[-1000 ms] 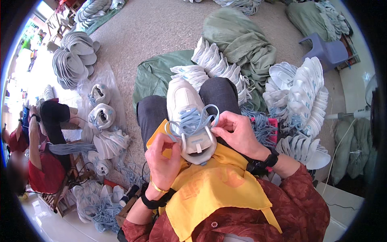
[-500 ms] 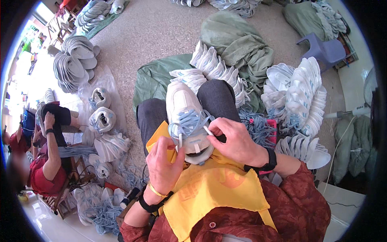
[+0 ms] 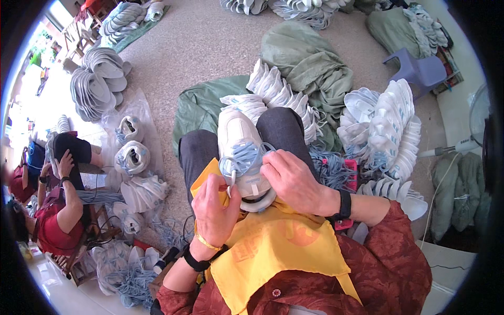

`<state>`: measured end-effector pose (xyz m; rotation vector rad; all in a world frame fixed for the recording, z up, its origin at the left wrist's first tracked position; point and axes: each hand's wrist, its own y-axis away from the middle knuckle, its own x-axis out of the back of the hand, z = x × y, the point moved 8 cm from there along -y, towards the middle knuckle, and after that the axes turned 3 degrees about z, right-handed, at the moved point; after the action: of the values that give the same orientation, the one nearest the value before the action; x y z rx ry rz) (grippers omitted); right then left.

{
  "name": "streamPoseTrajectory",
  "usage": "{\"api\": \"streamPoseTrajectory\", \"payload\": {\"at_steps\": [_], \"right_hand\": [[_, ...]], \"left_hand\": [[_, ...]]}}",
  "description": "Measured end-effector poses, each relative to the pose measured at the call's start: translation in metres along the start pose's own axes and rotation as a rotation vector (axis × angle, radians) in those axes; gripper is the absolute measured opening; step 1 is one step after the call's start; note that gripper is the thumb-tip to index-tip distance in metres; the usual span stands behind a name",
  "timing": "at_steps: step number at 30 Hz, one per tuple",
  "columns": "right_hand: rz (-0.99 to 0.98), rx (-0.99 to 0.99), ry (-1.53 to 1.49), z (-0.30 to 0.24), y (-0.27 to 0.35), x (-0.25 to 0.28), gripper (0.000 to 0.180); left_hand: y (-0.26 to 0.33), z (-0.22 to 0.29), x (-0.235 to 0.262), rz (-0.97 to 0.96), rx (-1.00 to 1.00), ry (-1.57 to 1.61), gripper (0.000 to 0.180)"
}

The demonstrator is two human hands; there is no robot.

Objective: The recorder is lacing a pair of white athletic shoes while sitting in a warehouse environment surrounded by shoe components.

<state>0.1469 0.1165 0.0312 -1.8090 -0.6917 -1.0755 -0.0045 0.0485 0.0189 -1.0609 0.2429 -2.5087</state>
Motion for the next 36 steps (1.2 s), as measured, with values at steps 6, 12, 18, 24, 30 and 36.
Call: {"api": "streamPoseTrajectory", "payload": {"at_steps": [6, 12, 18, 24, 30, 36], "right_hand": [[0.08, 0.057, -0.223, -0.019, 0.001, 0.008, 0.016], [-0.029, -0.044, -0.562, -0.019, -0.006, -0.012, 0.017], [-0.017, -0.092, -0.363, -0.011, -0.014, -0.027, 0.014], [-0.048, -0.1, -0.292, -0.013, -0.022, -0.042, 0.013], [-0.145, -0.167, -0.232, -0.015, -0.014, -0.02, 0.01], [-0.247, -0.278, -0.639, 0.007, 0.011, 0.0, 0.009]], "left_hand": [[-0.002, -0.001, 0.0, 0.002, 0.004, 0.034, 0.024], [-0.001, -0.003, 0.002, 0.02, 0.026, 0.079, 0.026], [-0.001, -0.004, 0.003, 0.018, 0.068, 0.097, 0.025], [0.002, -0.01, 0.001, 0.03, 0.097, 0.127, 0.027], [0.003, -0.014, -0.001, 0.024, 0.097, 0.16, 0.029], [0.002, -0.012, 0.0, 0.011, 0.089, 0.152, 0.03]]}}
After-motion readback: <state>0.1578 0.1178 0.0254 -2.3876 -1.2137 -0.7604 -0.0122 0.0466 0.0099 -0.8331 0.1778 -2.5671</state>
